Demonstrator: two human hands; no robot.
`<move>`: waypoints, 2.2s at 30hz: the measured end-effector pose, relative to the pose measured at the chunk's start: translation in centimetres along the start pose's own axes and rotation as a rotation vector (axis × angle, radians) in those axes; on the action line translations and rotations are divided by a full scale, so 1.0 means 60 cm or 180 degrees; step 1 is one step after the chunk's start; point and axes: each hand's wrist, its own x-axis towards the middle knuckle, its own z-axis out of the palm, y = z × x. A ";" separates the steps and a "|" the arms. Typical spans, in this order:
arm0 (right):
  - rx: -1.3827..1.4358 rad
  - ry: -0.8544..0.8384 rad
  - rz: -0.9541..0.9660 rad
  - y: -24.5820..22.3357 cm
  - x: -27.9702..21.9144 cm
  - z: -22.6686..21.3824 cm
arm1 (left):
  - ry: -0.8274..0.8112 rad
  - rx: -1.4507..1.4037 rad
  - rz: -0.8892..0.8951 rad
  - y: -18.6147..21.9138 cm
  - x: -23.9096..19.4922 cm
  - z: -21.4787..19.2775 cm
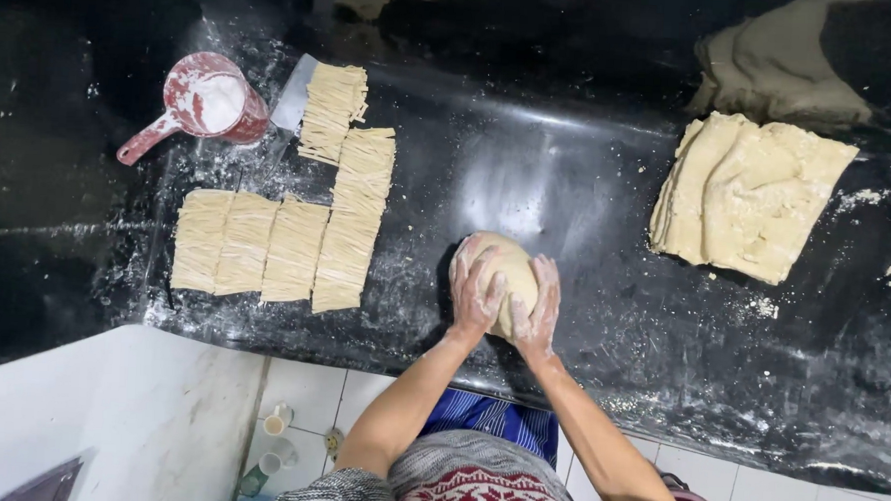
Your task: Kneading a ball of dough on a floured countertop in a bakery kitchen
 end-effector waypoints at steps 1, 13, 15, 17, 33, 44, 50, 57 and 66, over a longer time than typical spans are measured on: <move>-0.0021 0.0016 0.0010 -0.002 0.005 0.018 | -0.0020 -0.0018 0.0009 -0.018 0.010 0.002; -0.0974 -0.0234 0.1362 0.031 0.099 0.127 | -0.0940 -0.0387 -0.0438 -0.167 0.141 0.046; -0.1088 -0.0217 0.1195 0.041 0.122 0.139 | -0.1093 -0.0277 -0.0616 -0.190 0.154 0.057; -0.1015 -0.0277 0.1206 0.049 0.152 0.152 | -0.1132 -0.0235 -0.0759 -0.183 0.181 0.055; 0.0390 -0.0853 0.1710 0.121 0.260 0.132 | -0.1306 0.0342 -0.1736 -0.184 0.195 0.090; -0.0129 -0.0158 0.0253 0.035 -0.007 -0.011 | -0.0613 0.0239 -0.0117 0.001 0.021 0.009; -0.0274 -0.0282 0.0467 0.022 -0.105 -0.083 | -0.1410 0.0111 0.0640 -0.001 -0.091 0.026; -0.0537 -0.1065 0.0530 0.111 -0.031 -0.090 | -0.1629 -0.0151 0.1225 -0.097 0.068 0.109; -0.0595 -0.0501 0.1031 0.234 0.131 0.028 | -0.1287 -0.0629 -0.0290 -0.133 0.196 0.173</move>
